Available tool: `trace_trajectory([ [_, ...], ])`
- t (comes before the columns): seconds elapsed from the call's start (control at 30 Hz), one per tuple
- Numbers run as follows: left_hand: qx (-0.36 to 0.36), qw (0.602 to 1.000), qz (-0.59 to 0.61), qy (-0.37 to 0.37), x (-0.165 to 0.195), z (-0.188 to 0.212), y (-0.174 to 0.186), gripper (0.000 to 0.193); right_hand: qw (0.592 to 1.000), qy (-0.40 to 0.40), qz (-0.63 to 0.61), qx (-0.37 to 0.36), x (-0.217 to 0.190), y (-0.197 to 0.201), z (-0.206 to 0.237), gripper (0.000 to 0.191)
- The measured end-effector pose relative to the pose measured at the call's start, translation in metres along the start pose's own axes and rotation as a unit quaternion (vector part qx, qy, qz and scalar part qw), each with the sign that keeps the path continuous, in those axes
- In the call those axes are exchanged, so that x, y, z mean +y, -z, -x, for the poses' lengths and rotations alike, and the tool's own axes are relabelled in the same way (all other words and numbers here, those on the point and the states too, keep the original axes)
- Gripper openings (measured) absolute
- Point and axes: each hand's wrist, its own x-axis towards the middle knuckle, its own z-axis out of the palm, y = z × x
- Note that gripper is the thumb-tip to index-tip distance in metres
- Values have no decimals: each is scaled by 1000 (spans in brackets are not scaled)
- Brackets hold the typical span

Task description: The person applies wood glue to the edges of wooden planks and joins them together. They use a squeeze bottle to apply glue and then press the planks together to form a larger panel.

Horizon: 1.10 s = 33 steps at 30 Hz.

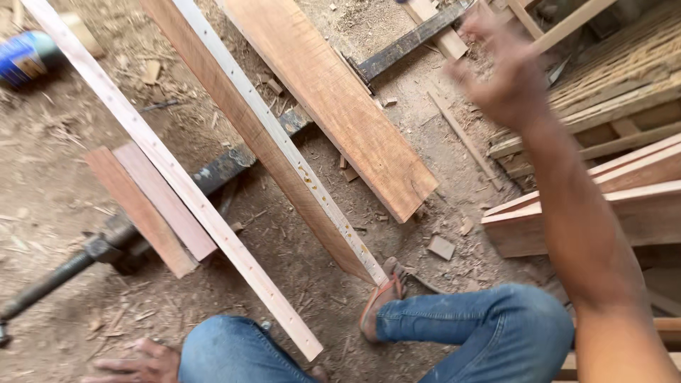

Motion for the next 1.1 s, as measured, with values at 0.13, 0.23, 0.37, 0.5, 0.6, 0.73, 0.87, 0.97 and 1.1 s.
trace_trajectory([
  [0.13,12,994,-47,-96,-10,-26,0,82,943,-54,22,-326,-68,-52,93,45],
  [0.23,-107,993,-21,-53,-18,-44,-24,98,891,-53,-127,-433,-93,-80,141,62],
  [0.37,-183,983,-13,-19,-37,-51,-65,119,838,-140,-10,-527,-86,-89,139,47],
  [0.5,-147,988,-39,-35,-48,-52,-81,134,973,-51,-150,-171,-112,-76,119,36],
  [0.6,-304,952,0,17,-39,-52,-64,141,971,-3,-197,-138,-160,-65,87,23],
  [0.73,-442,891,49,86,-31,-56,-33,151,955,71,-198,-210,-236,-53,19,22],
  [0.87,-493,857,75,133,-39,-55,-31,165,910,246,-277,-188,-322,-93,-83,18],
  [0.97,-474,863,95,147,-43,-48,-43,170,901,264,-128,-319,-388,-176,-187,31],
  [1.1,-476,859,109,153,-46,-41,-47,171,909,297,-71,-285,-487,-325,-292,22],
])
